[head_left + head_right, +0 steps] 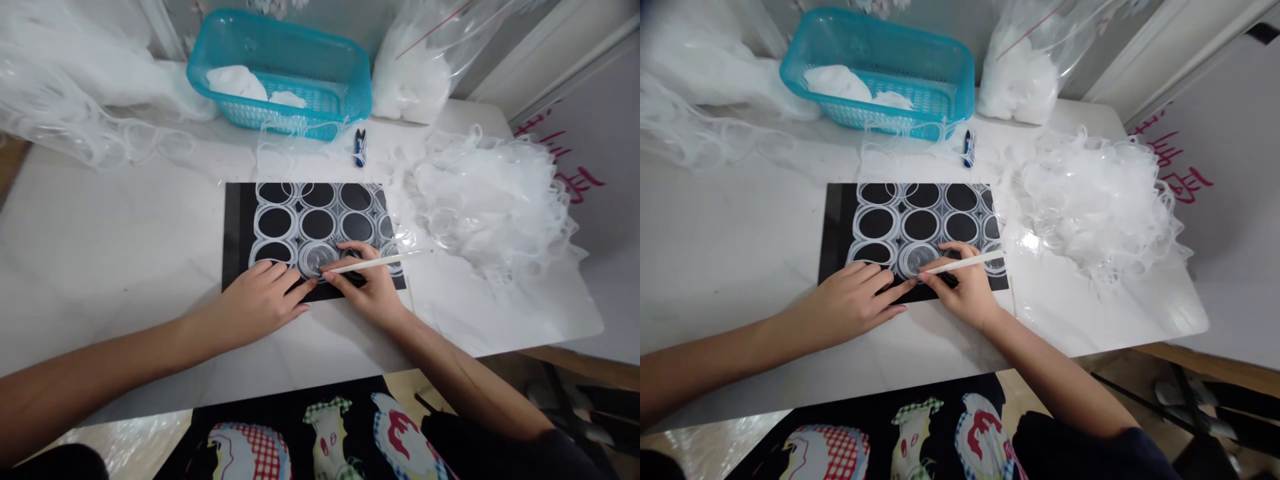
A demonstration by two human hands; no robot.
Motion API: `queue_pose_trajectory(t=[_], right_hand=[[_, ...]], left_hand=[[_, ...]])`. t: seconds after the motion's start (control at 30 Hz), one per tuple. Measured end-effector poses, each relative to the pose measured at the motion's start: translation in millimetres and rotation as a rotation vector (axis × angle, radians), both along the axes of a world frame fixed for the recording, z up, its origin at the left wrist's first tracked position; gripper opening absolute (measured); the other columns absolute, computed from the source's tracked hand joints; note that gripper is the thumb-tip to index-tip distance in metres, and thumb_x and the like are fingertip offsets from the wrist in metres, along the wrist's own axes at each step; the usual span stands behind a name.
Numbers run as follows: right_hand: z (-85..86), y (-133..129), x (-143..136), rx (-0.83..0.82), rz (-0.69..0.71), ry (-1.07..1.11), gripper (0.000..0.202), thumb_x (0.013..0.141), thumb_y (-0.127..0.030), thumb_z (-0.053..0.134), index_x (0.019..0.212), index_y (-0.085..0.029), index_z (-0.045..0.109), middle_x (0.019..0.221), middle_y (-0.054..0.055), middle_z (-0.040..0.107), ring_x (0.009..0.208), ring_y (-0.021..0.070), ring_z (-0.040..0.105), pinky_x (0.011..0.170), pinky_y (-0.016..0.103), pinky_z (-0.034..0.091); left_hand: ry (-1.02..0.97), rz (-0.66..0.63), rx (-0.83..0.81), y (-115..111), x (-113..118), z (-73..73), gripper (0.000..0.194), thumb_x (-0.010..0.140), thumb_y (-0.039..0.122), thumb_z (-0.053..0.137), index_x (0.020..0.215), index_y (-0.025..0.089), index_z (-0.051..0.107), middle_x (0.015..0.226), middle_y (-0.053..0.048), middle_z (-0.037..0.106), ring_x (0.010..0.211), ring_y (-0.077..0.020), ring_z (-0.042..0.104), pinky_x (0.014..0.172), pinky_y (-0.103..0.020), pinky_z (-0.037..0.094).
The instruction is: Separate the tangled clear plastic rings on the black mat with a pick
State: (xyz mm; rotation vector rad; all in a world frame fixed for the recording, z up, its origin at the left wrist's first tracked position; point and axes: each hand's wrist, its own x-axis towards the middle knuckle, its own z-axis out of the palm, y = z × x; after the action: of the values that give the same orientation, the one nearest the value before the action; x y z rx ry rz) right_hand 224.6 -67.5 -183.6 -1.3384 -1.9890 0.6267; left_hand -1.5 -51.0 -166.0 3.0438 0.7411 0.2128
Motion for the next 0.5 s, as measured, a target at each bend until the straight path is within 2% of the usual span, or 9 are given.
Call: queue_pose_trajectory(t=[0.1, 0.13, 0.17, 0.23, 0.27, 0.33, 0.4, 0.5], right_hand=[[2.9, -1, -2, 0.127, 0.106, -0.074, 0.014, 0.085, -0.017, 0.067, 0.088, -0.029, 0.073, 0.097, 0.0, 0.077, 0.122, 0.0291, 0.058, 0.108, 0.061, 0.038], [5.8, 2, 0, 0.181, 0.096, -0.089, 0.016, 0.085, -0.015, 0.068, 0.087, -0.03, 0.072, 0.094, -0.002, 0.077, 0.12, 0.0272, 0.06, 0.11, 0.061, 0.037], [9.4, 8, 3, 0.237, 0.039, -0.088, 0.015, 0.085, -0.015, 0.068, 0.085, -0.03, 0.072, 0.09, -0.003, 0.077, 0.114, 0.0233, 0.064, 0.11, 0.056, 0.04], [17.6, 20, 13, 0.341, -0.172, -0.041, 0.013, 0.091, -0.02, 0.06, 0.085, -0.025, 0.071, 0.083, -0.003, 0.076, 0.101, 0.0144, 0.068, 0.107, 0.038, 0.047], [21.1, 25, 21, 0.397, -0.299, -0.002, 0.022, 0.095, -0.021, 0.054, 0.078, -0.025, 0.067, 0.083, -0.001, 0.076, 0.097, 0.0121, 0.068, 0.097, 0.031, 0.053], [24.5, 27, 36, 0.452, -0.432, 0.037, 0.025, 0.097, -0.021, 0.048, 0.086, -0.018, 0.07, 0.088, 0.004, 0.075, 0.098, 0.0147, 0.067, 0.1, 0.032, 0.051], [21.4, 16, 47, 0.357, -0.382, 0.033, 0.017, 0.093, -0.019, 0.056, 0.087, -0.02, 0.072, 0.09, 0.007, 0.075, 0.105, 0.023, 0.065, 0.097, 0.043, 0.052], [8.9, -11, 50, 0.077, -0.229, 0.051, 0.01, 0.088, -0.023, 0.063, 0.09, -0.025, 0.073, 0.088, 0.005, 0.075, 0.109, 0.0277, 0.063, 0.09, 0.047, 0.054]], left_hand=[[-0.026, 0.031, -0.131, 3, 1, -0.4, 0.034, 0.096, 0.036, 0.053, 0.119, 0.014, 0.064, 0.086, -0.008, 0.063, 0.077, -0.0218, 0.057, 0.07, -0.035, 0.041], [-0.03, 0.041, -0.19, 4, 1, 0.4, 0.033, 0.095, 0.036, 0.054, 0.118, 0.015, 0.065, 0.085, -0.007, 0.063, 0.077, -0.0213, 0.057, 0.07, -0.034, 0.042], [-0.03, 0.05, -0.25, 6, 0, 1.7, 0.033, 0.094, 0.037, 0.055, 0.118, 0.017, 0.066, 0.084, -0.006, 0.063, 0.077, -0.0208, 0.057, 0.07, -0.034, 0.043], [-0.027, 0.063, -0.339, 9, -1, 5.7, 0.032, 0.093, 0.036, 0.057, 0.119, 0.02, 0.066, 0.083, -0.004, 0.063, 0.077, -0.0196, 0.058, 0.07, -0.032, 0.044], [-0.025, 0.068, -0.359, 10, -1, 8.4, 0.032, 0.093, 0.035, 0.058, 0.12, 0.02, 0.066, 0.084, -0.003, 0.064, 0.077, -0.0191, 0.059, 0.07, -0.031, 0.044], [-0.023, 0.07, -0.339, 11, 2, 14.2, 0.028, 0.093, 0.035, 0.058, 0.114, 0.018, 0.068, 0.087, -0.004, 0.065, 0.078, -0.0186, 0.059, 0.07, -0.031, 0.044], [-0.038, 0.054, -0.249, 11, 9, 19.4, 0.027, 0.095, 0.035, 0.055, 0.105, 0.015, 0.07, 0.088, -0.005, 0.065, 0.077, -0.0188, 0.058, 0.069, -0.031, 0.042], [-0.074, -0.012, -0.083, 11, 28, 23.3, 0.03, 0.097, 0.035, 0.051, 0.108, 0.013, 0.068, 0.083, -0.006, 0.063, 0.074, -0.0199, 0.056, 0.065, -0.032, 0.039]])
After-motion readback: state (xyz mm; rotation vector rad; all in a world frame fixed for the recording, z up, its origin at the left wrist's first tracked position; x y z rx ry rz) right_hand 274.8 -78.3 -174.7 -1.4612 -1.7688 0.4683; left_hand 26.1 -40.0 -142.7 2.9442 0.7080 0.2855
